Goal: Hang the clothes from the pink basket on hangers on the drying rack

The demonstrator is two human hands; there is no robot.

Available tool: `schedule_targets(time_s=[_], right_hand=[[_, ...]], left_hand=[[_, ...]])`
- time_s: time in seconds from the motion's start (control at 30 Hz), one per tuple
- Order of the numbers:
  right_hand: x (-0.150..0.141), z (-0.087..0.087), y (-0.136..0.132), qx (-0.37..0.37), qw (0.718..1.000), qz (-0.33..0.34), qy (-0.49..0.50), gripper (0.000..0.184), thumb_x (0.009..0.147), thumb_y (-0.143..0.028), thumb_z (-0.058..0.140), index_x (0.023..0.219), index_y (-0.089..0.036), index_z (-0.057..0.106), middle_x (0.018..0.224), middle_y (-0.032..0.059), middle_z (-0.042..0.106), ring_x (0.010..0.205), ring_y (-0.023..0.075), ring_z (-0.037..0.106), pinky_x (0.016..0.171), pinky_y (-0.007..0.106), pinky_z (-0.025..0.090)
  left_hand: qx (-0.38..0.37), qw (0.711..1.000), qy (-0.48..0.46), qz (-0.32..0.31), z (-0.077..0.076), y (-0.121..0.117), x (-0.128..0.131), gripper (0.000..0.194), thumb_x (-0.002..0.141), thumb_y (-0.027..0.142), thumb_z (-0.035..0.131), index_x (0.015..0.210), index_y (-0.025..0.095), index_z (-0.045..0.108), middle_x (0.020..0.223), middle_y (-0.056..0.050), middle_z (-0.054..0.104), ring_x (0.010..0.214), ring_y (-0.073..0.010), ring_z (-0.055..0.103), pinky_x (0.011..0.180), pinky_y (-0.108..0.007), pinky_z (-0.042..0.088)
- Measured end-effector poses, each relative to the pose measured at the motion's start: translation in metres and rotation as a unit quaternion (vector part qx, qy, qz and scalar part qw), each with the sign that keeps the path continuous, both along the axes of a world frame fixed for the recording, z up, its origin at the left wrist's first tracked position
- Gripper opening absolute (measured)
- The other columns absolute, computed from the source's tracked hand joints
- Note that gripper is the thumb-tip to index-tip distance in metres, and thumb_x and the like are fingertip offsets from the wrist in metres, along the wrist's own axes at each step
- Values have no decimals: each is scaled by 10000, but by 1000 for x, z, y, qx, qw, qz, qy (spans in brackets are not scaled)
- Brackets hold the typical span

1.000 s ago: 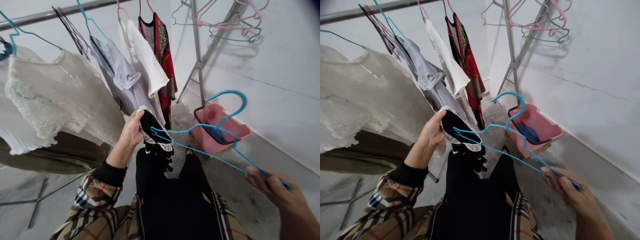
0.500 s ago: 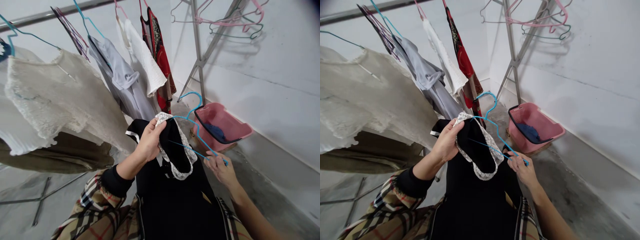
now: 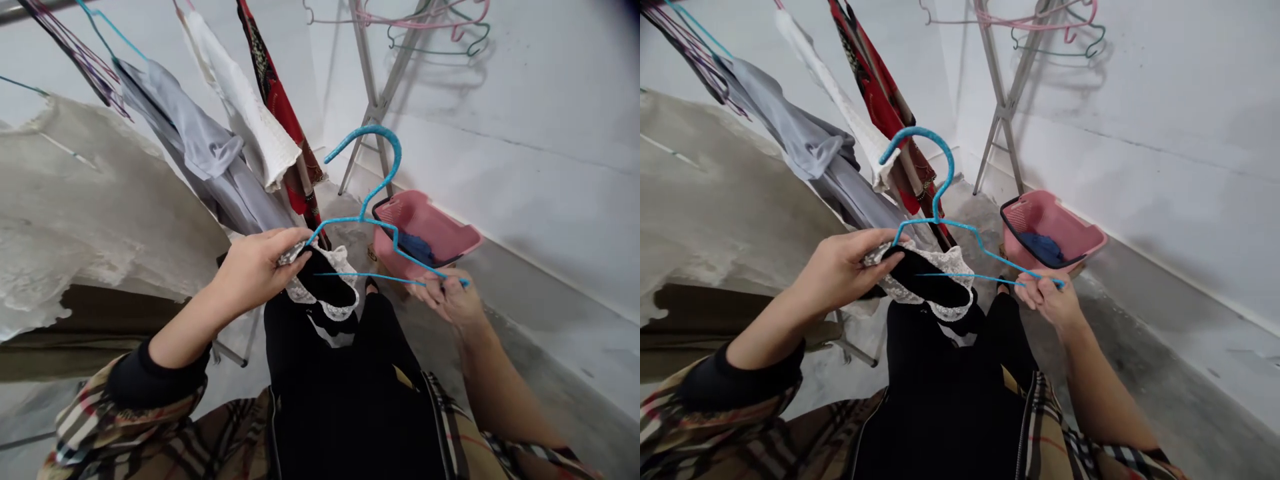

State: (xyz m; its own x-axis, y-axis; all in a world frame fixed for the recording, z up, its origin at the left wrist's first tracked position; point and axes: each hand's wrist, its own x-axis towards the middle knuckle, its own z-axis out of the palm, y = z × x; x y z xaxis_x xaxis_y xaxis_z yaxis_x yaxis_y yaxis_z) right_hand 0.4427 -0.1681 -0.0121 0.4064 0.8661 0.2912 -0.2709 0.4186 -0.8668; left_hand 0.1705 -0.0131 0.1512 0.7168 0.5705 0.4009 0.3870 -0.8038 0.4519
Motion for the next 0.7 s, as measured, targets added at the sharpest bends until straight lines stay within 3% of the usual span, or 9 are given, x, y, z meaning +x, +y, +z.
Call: schedule_targets(time_s=[0.1, 0.23, 0.37, 0.47, 0.6, 0.7], right_hand=[[-3, -13, 12, -16, 998, -25, 47, 369, 624, -562, 804, 829, -278, 687, 762, -1, 581, 614, 118, 515, 602, 306, 439], [-34, -48, 30, -130, 991, -8, 2, 512, 722, -486, 738, 1173, -287, 600, 1067, 33, 593, 857, 146, 573, 771, 315, 470], [-72, -76, 43, -231, 952, 22, -202, 721, 704, -400, 744, 1346, -209, 478, 938, 22, 598, 775, 142, 547, 732, 299, 452], [-80, -81, 47, -253, 926, 54, -275, 618, 759, -295, 640, 1339, -166, 468, 733, -23, 595, 642, 134, 539, 662, 290, 437], [-67, -69, 46, -282, 943, -40, -171, 364, 825, -356, 538, 1138, -171, 524, 598, -49, 546, 572, 139, 559, 621, 287, 464], [-64, -61, 44, -294, 951, -46, -82, 355, 836, -535, 536, 972, -208, 500, 635, -46, 539, 567, 136, 565, 554, 268, 471]], left_hand=[[6, 999, -35, 12, -4, -1, -2, 221, 784, 332, 680, 988, 275, 741, 899, -11, 741, 809, -185, 663, 776, -240, 461], [45, 998, -36, 31, -9, -7, -4, 246, 821, 330, 644, 1044, 270, 730, 944, -18, 737, 839, -182, 661, 774, -238, 461], [68, 997, -17, 39, -13, -10, -3, 260, 845, 340, 621, 1079, 278, 716, 946, -16, 729, 823, -175, 656, 755, -238, 457], [84, 996, -15, 41, -18, -7, -6, 259, 856, 339, 614, 1089, 277, 709, 941, -12, 727, 812, -168, 660, 767, -240, 459], [69, 995, -39, 56, -25, 0, -15, 226, 849, 347, 627, 1046, 276, 710, 953, -7, 734, 836, -174, 671, 793, -253, 480], [39, 995, -56, 74, -30, 1, -19, 195, 821, 348, 655, 995, 285, 716, 935, -1, 738, 816, -180, 671, 799, -272, 499]])
